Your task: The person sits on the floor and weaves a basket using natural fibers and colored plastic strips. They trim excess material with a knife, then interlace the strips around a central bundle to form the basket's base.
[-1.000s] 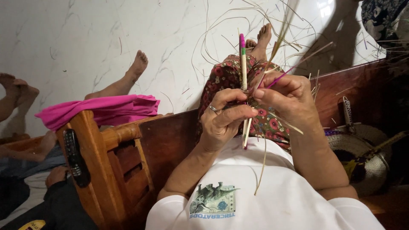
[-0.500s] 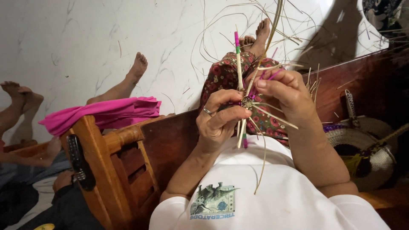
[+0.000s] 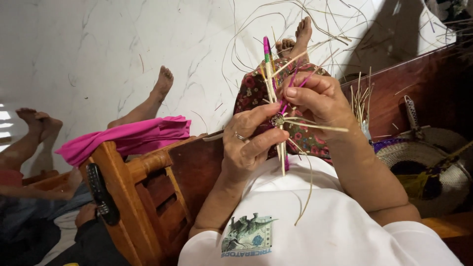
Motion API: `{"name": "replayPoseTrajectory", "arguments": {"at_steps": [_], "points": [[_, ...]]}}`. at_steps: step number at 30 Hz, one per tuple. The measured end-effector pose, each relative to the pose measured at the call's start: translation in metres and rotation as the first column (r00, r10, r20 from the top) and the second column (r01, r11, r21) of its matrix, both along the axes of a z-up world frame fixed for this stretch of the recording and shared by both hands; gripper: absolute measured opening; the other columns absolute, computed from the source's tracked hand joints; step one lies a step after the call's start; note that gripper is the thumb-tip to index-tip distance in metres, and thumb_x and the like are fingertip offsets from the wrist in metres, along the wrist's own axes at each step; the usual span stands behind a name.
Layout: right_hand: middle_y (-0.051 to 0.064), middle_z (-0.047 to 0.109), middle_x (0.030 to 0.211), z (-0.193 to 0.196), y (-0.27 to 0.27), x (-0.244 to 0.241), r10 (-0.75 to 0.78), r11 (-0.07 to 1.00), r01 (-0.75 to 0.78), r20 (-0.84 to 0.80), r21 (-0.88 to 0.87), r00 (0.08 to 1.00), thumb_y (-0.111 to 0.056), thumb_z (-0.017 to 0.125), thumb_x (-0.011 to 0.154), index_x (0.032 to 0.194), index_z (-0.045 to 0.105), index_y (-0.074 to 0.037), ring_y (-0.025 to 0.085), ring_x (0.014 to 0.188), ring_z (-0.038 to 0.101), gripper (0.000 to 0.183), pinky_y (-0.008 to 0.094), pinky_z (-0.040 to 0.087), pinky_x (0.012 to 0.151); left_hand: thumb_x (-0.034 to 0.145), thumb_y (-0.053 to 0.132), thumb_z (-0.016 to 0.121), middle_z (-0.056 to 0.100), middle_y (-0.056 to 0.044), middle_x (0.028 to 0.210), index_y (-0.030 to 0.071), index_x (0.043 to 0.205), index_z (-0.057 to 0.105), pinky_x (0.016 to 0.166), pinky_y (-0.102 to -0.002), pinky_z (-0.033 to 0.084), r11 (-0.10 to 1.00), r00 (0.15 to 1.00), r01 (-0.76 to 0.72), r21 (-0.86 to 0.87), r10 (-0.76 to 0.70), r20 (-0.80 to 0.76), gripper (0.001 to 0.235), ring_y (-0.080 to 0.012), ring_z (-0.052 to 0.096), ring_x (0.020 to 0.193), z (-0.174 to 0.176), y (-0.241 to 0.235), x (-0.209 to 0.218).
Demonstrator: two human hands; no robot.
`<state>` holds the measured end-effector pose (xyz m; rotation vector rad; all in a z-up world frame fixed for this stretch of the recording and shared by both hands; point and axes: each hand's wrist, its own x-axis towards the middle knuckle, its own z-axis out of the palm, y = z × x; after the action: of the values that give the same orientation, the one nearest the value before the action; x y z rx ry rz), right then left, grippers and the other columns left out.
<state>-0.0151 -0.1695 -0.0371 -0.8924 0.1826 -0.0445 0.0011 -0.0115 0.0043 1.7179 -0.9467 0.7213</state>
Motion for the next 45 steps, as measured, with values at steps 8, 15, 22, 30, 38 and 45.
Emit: {"name": "replayPoseTrajectory", "arguments": {"at_steps": [8, 15, 22, 30, 38, 45], "points": [[0.02, 0.063, 0.084, -0.007, 0.003, 0.01, -0.021, 0.996, 0.036, 0.163, -0.085, 0.986, -0.003, 0.071, 0.09, 0.092, 0.067, 0.009, 0.017, 0.063, 0.058, 0.014, 0.028, 0.053, 0.051, 0.099, 0.024, 0.069, 0.075, -0.017, 0.115, 0.022, 0.098, 0.081, 0.084, -0.037, 0.06, 0.999, 0.995, 0.006, 0.043, -0.002, -0.104, 0.012, -0.0297, 0.073, 0.095, 0.0, 0.009, -0.005], [0.019, 0.064, 0.081, -0.003, 0.005, 0.01, -0.036, 0.997, 0.047, 0.176, -0.061, 0.984, -0.002, 0.07, 0.092, 0.093, 0.066, 0.01, 0.016, 0.063, 0.058, 0.012, 0.026, 0.051, 0.051, 0.099, 0.022, 0.07, 0.075, -0.015, 0.115, 0.023, 0.099, 0.082, 0.086, -0.038, 0.061, 0.999, 0.991, -0.005, 0.046, 0.011, -0.133, 0.012, -0.0286, 0.073, 0.095, -0.001, 0.009, -0.006], [0.018, 0.064, 0.08, 0.001, -0.001, 0.01, 0.05, 0.993, -0.022, 0.241, -0.119, 0.969, -0.005, 0.066, 0.096, 0.088, 0.067, 0.008, 0.017, 0.066, 0.054, 0.015, 0.027, 0.049, 0.056, 0.099, 0.025, 0.069, 0.075, -0.016, 0.114, 0.021, 0.099, 0.082, 0.087, -0.038, 0.062, 1.0, 0.992, -0.008, -0.001, 0.008, -0.127, 0.013, -0.0288, 0.074, 0.097, -0.002, 0.008, -0.003], [0.016, 0.062, 0.077, 0.012, -0.005, 0.006, 0.173, 0.961, -0.093, 0.3, -0.261, 0.938, 0.0, 0.07, 0.091, 0.084, 0.069, 0.007, 0.016, 0.068, 0.055, 0.009, 0.027, 0.045, 0.058, 0.099, 0.024, 0.07, 0.075, -0.017, 0.114, 0.017, 0.096, 0.083, 0.089, -0.041, 0.062, 0.996, 0.987, 0.007, -0.091, -0.022, -0.162, 0.015, -0.0307, 0.074, 0.101, -0.003, 0.009, -0.007], [0.022, 0.07, 0.096, 0.034, -0.031, 0.004, 0.415, 0.814, -0.179, 0.339, -0.553, 0.844, 0.002, 0.068, 0.09, 0.095, 0.074, 0.006, 0.028, 0.082, 0.063, 0.009, 0.039, 0.053, 0.076, 0.098, 0.023, 0.071, 0.075, -0.018, 0.113, 0.016, 0.094, 0.083, 0.09, -0.041, 0.062, 0.992, 0.983, 0.034, -0.124, -0.055, -0.174, 0.014, -0.0313, 0.074, 0.101, -0.008, 0.009, -0.009], [0.019, 0.068, 0.097, 0.038, -0.034, 0.008, 0.41, 0.797, -0.142, 0.352, -0.587, 0.842, 0.002, 0.074, 0.088, 0.092, 0.075, 0.006, 0.027, 0.092, 0.062, 0.006, 0.04, 0.053, 0.086, 0.1, 0.026, 0.069, 0.075, -0.018, 0.113, 0.016, 0.094, 0.083, 0.09, -0.042, 0.062, 0.991, 0.98, 0.049, -0.123, -0.071, -0.184, 0.017, -0.0332, 0.074, 0.102, -0.01, 0.007, -0.01]]}}
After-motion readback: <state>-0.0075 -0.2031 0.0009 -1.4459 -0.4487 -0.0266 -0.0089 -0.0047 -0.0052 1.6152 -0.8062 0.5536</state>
